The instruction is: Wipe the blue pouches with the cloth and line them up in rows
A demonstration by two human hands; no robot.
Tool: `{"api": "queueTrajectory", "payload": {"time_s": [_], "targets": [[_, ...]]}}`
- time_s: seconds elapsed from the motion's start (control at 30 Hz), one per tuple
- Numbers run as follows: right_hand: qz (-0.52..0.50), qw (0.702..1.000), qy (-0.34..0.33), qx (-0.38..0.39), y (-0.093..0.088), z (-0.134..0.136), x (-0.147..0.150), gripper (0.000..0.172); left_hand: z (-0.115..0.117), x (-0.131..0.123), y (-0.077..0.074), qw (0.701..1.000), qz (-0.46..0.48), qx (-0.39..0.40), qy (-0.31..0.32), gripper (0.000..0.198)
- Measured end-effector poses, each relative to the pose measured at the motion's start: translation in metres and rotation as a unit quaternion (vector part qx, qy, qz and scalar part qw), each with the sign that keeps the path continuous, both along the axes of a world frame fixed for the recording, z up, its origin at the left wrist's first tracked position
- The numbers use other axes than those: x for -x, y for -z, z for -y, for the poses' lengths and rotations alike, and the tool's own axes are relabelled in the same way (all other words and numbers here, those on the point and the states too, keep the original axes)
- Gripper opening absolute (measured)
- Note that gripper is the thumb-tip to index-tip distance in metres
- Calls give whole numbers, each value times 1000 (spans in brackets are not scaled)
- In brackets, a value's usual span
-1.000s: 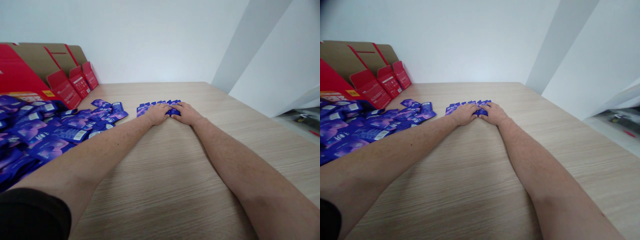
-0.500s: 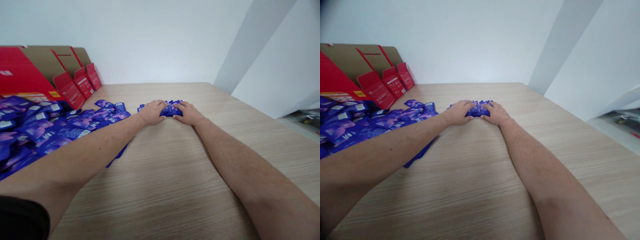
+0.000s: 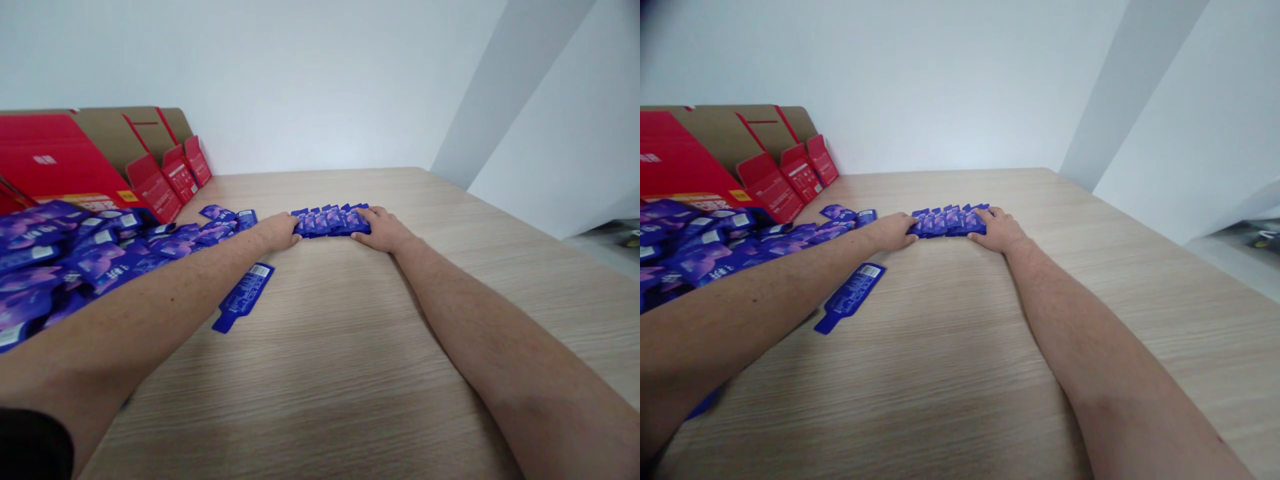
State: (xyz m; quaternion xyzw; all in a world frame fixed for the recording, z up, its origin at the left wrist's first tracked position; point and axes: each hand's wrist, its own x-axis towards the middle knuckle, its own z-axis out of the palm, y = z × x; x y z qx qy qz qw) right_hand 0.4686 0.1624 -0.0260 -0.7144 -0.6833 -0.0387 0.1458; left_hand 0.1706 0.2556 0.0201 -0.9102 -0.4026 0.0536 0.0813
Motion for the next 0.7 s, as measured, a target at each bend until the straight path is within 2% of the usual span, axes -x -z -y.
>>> {"api": "queueTrajectory", "payload": {"time_s": [0.43,0.6,0.7], "targets": [[-31,999,-24,-13,9,-9,-8,99,0,-1,6,1000,26,0,-3,56],[-56,997,-51,-6,2,-7,-22,98,4,0,6,999,33,2,-8,57],[-80,996,-31,3,-4,-1,-40,97,8,0,5,999,38,4,-10,58]]}}
